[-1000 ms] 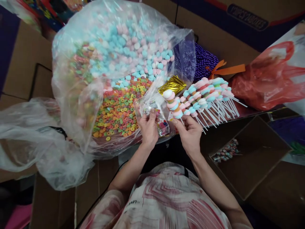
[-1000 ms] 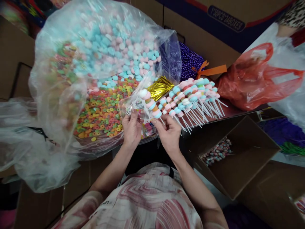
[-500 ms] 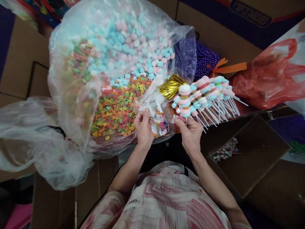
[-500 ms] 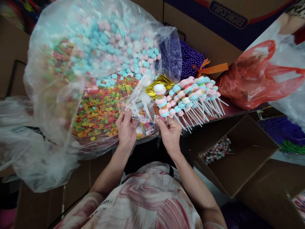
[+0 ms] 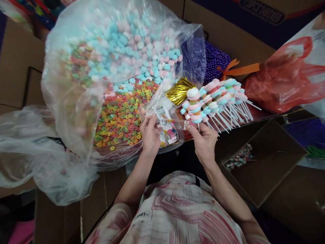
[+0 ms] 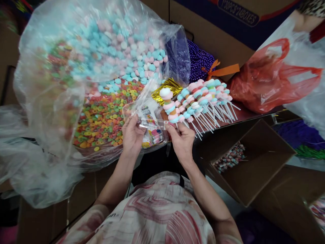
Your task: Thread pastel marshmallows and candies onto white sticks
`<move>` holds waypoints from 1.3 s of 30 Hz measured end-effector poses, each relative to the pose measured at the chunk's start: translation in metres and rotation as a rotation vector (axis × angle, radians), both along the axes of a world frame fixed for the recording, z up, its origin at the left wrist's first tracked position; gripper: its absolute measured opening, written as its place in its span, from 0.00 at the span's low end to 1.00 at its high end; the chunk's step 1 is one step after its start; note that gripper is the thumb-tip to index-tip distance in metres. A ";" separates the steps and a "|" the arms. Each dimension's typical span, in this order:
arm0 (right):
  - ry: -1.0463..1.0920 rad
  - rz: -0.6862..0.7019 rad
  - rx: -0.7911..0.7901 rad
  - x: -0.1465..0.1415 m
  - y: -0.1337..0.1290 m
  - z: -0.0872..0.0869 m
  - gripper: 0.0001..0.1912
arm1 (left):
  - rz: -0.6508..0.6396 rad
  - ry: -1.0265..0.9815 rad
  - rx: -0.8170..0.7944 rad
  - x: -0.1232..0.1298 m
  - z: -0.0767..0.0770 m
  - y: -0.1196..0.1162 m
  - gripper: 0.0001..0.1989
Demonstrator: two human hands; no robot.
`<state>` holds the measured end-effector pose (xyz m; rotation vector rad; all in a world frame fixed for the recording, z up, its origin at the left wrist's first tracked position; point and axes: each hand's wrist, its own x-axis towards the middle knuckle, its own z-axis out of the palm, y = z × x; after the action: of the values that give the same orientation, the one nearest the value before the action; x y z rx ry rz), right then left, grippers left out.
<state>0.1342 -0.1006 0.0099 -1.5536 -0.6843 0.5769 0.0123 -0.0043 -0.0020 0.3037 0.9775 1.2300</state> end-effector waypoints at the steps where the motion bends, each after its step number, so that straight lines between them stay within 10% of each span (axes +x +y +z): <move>1: 0.009 0.006 -0.009 -0.001 0.000 0.002 0.18 | -0.002 -0.029 -0.043 0.000 0.000 0.001 0.15; 18: -0.034 -0.029 0.025 -0.002 0.010 0.009 0.23 | -0.087 -0.103 -0.097 0.014 0.004 -0.019 0.18; 39: -0.713 0.100 -0.013 0.032 -0.065 0.009 0.10 | -0.136 -0.109 -0.113 0.009 0.005 0.000 0.18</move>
<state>0.1662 -0.1654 0.0190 -1.7458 -1.2984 0.0770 0.0210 -0.0041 0.0033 0.2088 0.9133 1.0534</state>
